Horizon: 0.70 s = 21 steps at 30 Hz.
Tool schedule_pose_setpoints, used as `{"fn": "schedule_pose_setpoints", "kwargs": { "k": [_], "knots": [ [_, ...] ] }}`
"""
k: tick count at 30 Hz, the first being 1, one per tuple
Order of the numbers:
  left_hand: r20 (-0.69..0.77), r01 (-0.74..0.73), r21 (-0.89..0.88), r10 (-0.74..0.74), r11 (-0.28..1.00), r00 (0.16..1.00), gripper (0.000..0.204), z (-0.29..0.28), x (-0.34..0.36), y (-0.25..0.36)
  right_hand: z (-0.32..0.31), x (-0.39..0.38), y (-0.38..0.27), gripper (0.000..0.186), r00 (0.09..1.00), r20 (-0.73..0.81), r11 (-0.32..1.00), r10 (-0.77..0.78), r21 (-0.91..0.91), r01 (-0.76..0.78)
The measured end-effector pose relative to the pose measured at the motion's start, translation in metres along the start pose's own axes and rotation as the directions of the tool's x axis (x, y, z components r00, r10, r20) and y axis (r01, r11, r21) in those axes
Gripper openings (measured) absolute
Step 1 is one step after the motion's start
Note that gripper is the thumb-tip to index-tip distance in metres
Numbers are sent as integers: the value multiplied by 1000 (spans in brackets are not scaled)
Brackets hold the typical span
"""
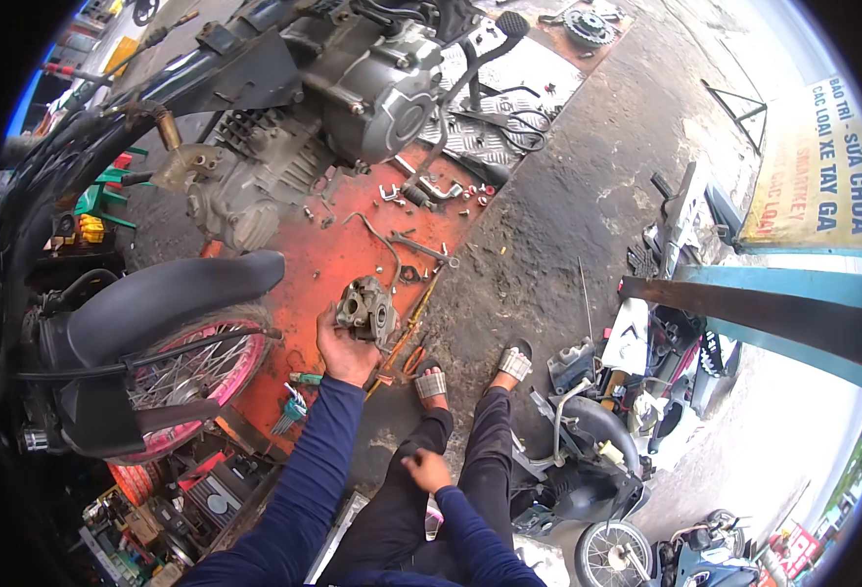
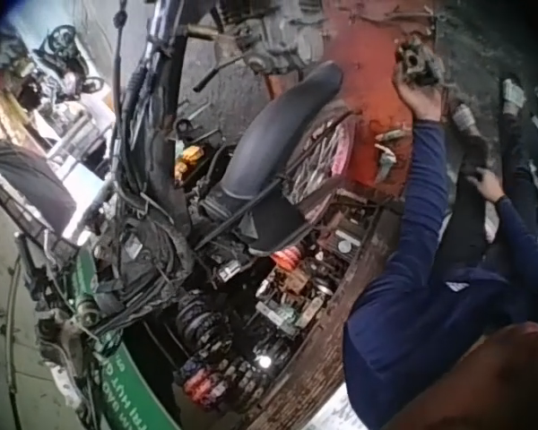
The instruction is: Disassembling and repairing components of a motorcycle engine and carburetor at a workbench.
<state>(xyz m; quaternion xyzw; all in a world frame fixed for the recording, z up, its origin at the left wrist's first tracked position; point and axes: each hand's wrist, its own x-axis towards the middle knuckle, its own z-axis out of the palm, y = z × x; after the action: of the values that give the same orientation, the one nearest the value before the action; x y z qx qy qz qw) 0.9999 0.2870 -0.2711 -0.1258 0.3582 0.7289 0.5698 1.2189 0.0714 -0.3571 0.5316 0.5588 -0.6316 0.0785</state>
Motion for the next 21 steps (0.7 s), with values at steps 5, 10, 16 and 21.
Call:
{"fn": "schedule_pose_setpoints", "kwargs": {
  "k": [5,10,16,21],
  "knots": [
    [217,62,126,-89,990,972,50,14,16,-32,66,-36,-23,26,964,240,902,-117,-379,204],
    [307,64,230,-135,971,942,50,14,35,-53,55,-40,-27,23,998,-13,897,59,-439,-59],
    [364,198,167,-247,966,898,62,4,36,-62,-24,-67,-77,26,201,819,810,-537,567,-146],
    [271,202,74,-215,976,938,47,-1,40,-84,-47,-78,-49,23,844,343,907,-412,69,415]
  ]
}}
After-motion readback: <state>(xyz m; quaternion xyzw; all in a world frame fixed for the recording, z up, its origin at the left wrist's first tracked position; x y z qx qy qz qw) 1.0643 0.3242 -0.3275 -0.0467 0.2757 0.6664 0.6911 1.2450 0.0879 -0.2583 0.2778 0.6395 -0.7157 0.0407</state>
